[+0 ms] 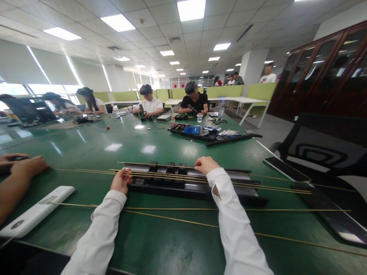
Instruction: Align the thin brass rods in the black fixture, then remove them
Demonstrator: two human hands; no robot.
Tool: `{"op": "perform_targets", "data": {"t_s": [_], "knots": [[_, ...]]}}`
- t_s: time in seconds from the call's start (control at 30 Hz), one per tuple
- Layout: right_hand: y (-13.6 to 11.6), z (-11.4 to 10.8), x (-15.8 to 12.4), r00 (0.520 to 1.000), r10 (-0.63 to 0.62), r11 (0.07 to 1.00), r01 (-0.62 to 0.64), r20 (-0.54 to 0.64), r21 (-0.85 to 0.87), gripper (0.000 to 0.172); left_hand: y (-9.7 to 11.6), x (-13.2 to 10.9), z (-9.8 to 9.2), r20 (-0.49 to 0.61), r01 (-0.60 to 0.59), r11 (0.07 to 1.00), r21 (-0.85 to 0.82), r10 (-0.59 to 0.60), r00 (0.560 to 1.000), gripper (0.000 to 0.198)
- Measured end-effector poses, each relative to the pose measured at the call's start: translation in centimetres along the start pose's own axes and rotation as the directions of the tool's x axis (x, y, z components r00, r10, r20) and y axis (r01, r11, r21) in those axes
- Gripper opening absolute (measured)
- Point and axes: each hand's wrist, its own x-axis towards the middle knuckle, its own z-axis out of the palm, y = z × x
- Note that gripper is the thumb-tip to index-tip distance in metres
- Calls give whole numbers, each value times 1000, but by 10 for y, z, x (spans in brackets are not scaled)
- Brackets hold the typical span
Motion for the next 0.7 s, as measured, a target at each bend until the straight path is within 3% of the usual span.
{"op": "perform_targets", "data": {"t_s": [0.23,0.7], "knots": [[-21,15,7,999,-35,998,34,-16,-50,19,-1,1,1,9,-4,1000,-3,4,1000,14],[4,4,2,997,-42,998,37,72,59,19,0,-1,0,10,3,1000,-5,-3,1000,14]]}}
